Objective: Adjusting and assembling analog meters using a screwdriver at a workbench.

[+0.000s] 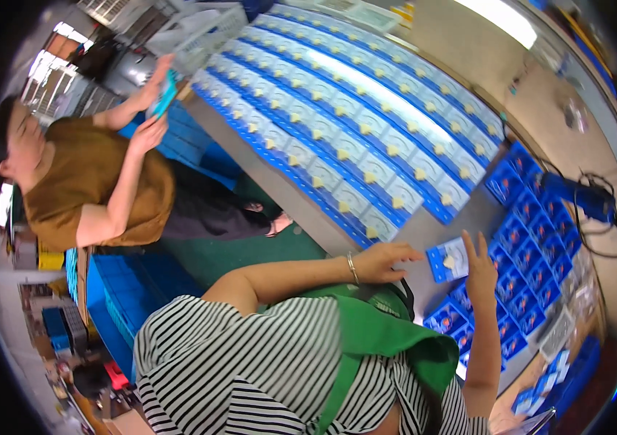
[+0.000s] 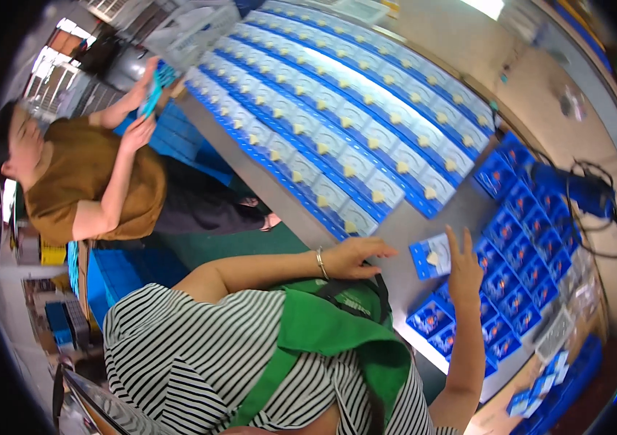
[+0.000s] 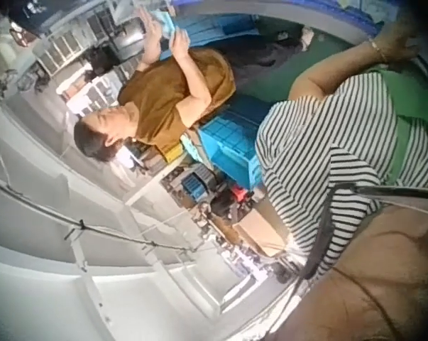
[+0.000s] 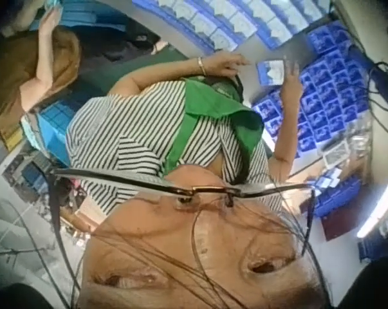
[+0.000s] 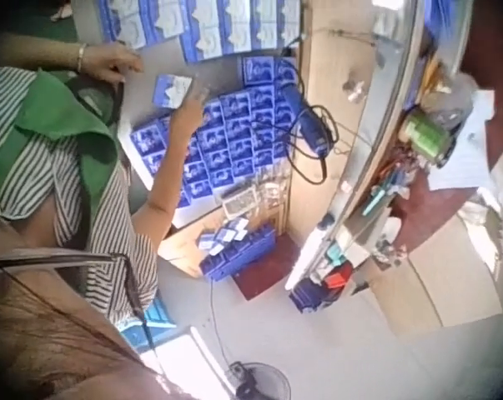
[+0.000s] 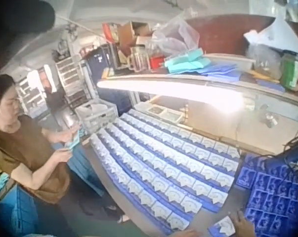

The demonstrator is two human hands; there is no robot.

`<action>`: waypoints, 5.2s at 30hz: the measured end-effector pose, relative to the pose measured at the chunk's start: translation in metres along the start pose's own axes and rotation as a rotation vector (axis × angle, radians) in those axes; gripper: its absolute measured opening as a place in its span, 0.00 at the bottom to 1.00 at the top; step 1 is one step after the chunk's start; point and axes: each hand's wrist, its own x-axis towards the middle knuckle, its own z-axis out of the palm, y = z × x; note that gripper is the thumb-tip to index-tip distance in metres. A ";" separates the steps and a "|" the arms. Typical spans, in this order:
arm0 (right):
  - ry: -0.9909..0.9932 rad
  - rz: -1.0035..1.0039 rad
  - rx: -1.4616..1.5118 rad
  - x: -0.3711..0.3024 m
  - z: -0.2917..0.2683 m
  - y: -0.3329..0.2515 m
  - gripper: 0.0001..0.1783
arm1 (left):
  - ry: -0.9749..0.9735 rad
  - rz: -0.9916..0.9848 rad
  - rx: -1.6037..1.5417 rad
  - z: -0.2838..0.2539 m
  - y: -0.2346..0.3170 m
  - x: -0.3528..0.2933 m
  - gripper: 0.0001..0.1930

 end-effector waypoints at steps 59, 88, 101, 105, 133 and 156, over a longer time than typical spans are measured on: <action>0.115 0.241 1.047 -0.009 0.015 -0.102 0.17 | 1.178 -0.149 -0.675 -0.199 -0.040 -0.061 0.14; 0.083 0.278 1.061 -0.007 0.015 -0.104 0.17 | 0.887 -0.515 -0.973 -0.137 -0.088 -0.037 0.17; 0.072 0.352 1.095 -0.013 0.007 -0.110 0.17 | 0.807 -0.503 -1.079 -0.130 -0.123 0.048 0.22; 0.121 0.378 1.110 -0.022 0.010 -0.111 0.16 | 0.774 -0.497 -1.090 -0.138 -0.139 0.067 0.11; 0.360 0.743 2.131 -0.016 -0.026 -0.113 0.14 | 0.047 -0.409 -0.935 -0.019 -0.009 0.021 0.17; 0.756 0.223 1.739 -0.012 -0.090 -0.125 0.11 | 0.071 -0.533 -1.054 -0.035 0.012 0.016 0.28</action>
